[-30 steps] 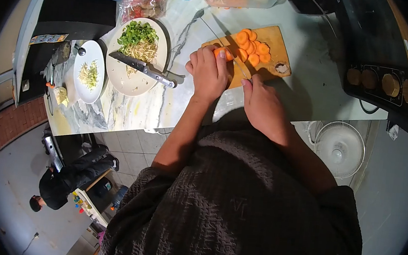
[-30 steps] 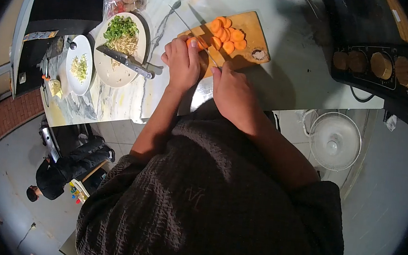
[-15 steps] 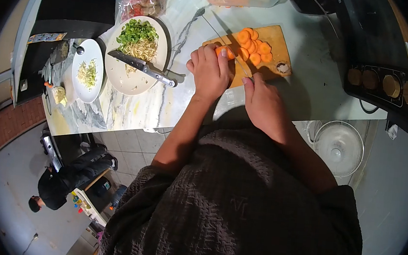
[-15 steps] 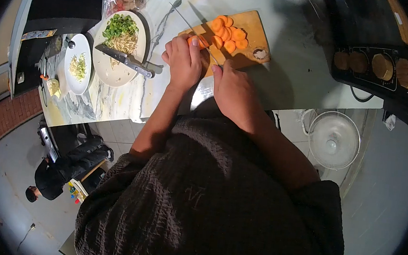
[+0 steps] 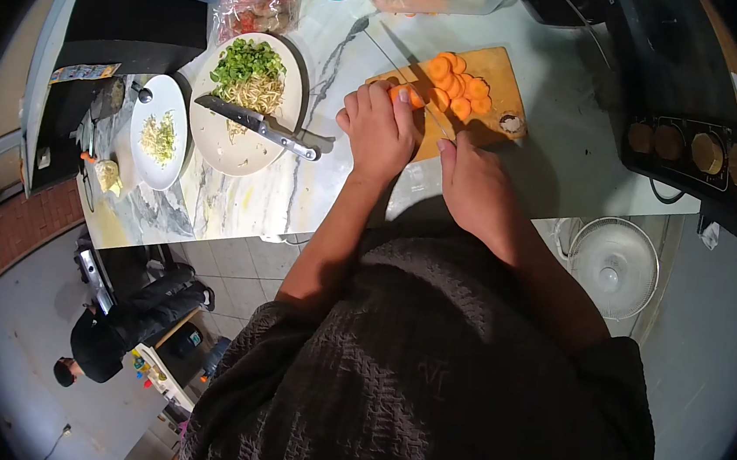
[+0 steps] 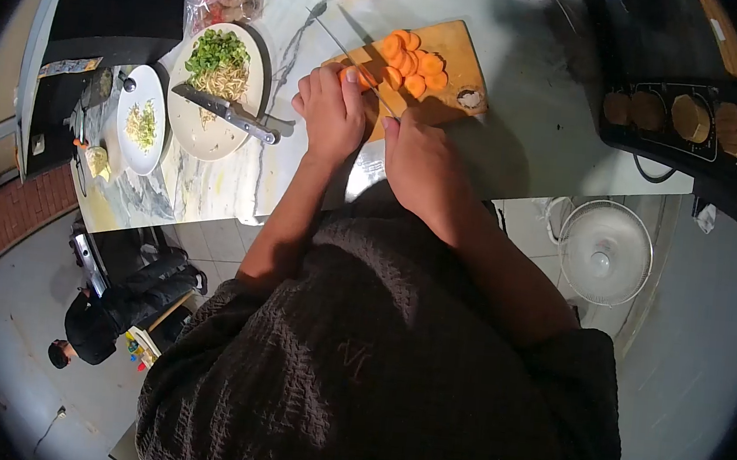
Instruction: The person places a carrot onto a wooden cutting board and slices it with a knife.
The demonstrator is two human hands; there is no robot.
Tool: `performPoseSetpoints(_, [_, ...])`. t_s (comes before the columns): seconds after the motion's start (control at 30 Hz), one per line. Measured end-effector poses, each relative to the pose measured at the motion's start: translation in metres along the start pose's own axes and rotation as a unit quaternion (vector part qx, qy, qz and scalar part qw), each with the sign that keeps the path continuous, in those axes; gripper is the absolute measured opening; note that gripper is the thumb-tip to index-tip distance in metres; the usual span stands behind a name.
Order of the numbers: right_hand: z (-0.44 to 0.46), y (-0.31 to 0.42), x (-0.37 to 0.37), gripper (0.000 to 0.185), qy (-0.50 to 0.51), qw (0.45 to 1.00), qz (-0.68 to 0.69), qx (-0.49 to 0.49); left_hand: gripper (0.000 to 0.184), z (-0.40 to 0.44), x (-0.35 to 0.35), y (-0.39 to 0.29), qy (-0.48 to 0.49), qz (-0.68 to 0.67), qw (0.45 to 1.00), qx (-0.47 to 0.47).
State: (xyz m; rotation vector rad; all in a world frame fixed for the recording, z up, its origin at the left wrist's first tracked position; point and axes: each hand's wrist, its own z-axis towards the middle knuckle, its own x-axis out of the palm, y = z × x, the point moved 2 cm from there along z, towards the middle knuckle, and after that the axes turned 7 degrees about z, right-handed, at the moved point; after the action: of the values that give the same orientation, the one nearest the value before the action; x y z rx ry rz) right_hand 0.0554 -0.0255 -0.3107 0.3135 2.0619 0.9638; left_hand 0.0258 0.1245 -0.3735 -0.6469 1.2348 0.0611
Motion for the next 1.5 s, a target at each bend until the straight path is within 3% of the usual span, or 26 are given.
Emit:
performPoseSetpoints(0.23, [-0.003,0.003,-0.003,0.038,0.039,0.997,0.004,0.072,0.024,0.001,0.004,0.001,0.002,0.001,1.0,0.0])
performPoseSetpoints(0.33, [0.002,0.005,-0.003,0.038,0.018,1.0,-0.002,0.022,0.024,0.001,0.005,0.002,-0.003,0.002,1.0,0.006])
performPoseSetpoints(0.43, [0.003,0.009,-0.011,0.037,0.045,0.995,0.005,0.095,0.024,0.0,0.005,0.003,-0.006,0.001,1.0,0.026])
performPoseSetpoints(1.03, [0.014,-0.014,0.001,0.034,0.028,0.999,0.004,0.043,0.024,0.004,0.006,0.006,0.003,0.009,0.999,0.039])
performPoseSetpoints(1.1, [0.03,-0.02,0.008,0.036,0.013,1.0,-0.026,-0.006,0.024,0.0,0.006,0.003,0.005,0.005,0.999,0.036])
performPoseSetpoints(1.3, [0.01,-0.023,0.005,0.036,0.03,0.996,-0.008,0.082,0.025,0.003,0.007,0.006,-0.007,-0.004,1.0,0.02])
performPoseSetpoints(1.5, [0.01,-0.031,0.007,0.037,0.006,0.998,-0.012,0.054,0.024,0.003,0.005,0.007,-0.002,0.0,1.0,0.021])
